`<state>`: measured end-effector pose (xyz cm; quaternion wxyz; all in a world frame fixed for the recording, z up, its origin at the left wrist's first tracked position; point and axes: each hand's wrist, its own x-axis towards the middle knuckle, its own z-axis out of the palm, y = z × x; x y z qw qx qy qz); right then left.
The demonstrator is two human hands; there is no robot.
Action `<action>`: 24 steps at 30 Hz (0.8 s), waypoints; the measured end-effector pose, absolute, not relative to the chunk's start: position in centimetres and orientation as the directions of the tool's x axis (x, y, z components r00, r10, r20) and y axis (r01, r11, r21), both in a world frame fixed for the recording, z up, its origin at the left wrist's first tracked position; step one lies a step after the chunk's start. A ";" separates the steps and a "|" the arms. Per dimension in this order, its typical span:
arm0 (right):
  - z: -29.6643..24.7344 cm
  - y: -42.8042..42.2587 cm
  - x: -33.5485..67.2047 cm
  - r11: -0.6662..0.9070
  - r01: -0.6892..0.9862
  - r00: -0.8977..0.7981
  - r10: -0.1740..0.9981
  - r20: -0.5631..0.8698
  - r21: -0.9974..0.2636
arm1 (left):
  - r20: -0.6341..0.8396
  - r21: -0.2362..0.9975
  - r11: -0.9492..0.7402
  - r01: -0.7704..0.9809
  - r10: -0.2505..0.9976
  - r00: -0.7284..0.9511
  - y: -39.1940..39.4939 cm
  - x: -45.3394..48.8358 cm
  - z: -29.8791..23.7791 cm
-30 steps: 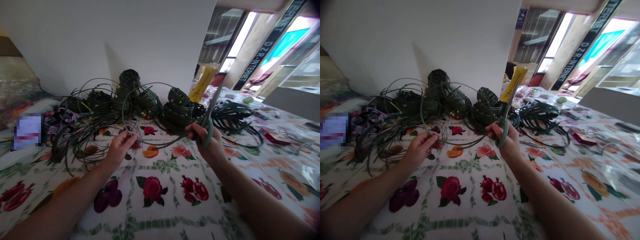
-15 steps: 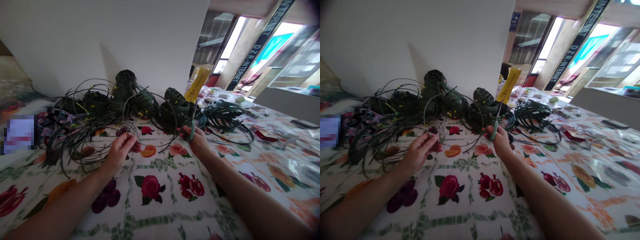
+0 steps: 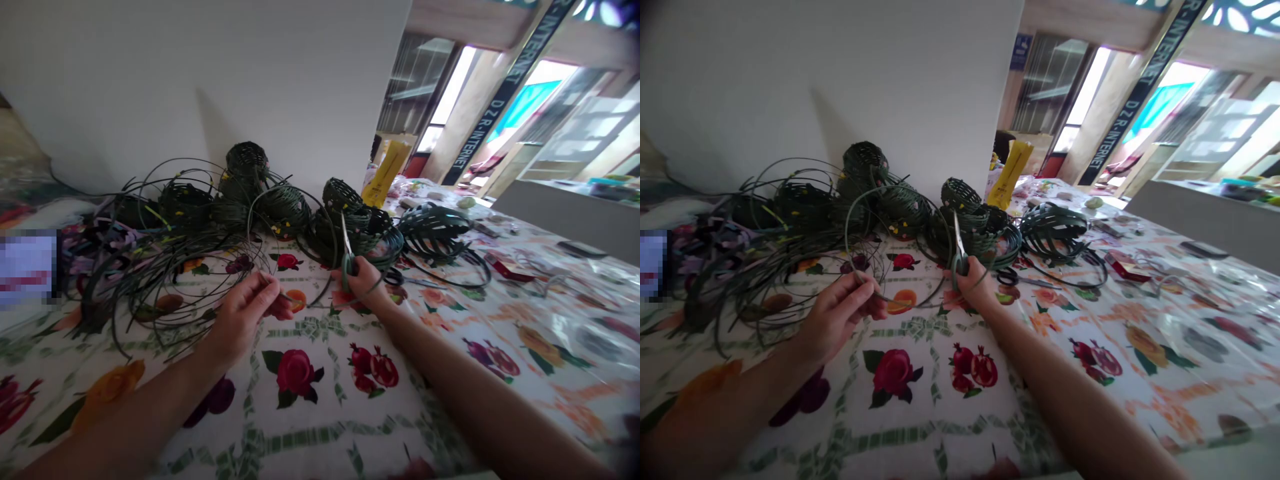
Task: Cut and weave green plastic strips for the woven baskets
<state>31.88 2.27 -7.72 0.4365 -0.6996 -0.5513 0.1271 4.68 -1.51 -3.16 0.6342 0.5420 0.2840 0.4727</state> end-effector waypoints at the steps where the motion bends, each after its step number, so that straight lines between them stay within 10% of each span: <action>1: -7.6 2.2 31.5 -0.021 0.694 0.349 0.884 0.311 -0.720 | 0.151 0.959 -0.028 -0.281 0.893 0.425 -2.0 5.0 -3.1; 11: -7.5 2.0 30.1 -0.059 0.764 0.274 0.931 0.241 -0.642 | 0.055 0.986 0.065 -0.155 0.746 0.664 -6.2 7.2 -3.2; 18: -7.7 2.0 30.1 -0.013 0.566 0.194 0.974 0.118 -0.825 | 0.139 0.934 -0.344 0.097 0.601 0.787 -6.6 6.9 -3.2; 24: -6.2 0.7 29.0 0.093 0.273 0.067 0.991 0.116 -0.957 | 0.123 0.909 -0.313 0.277 0.833 0.539 -3.8 7.1 -4.1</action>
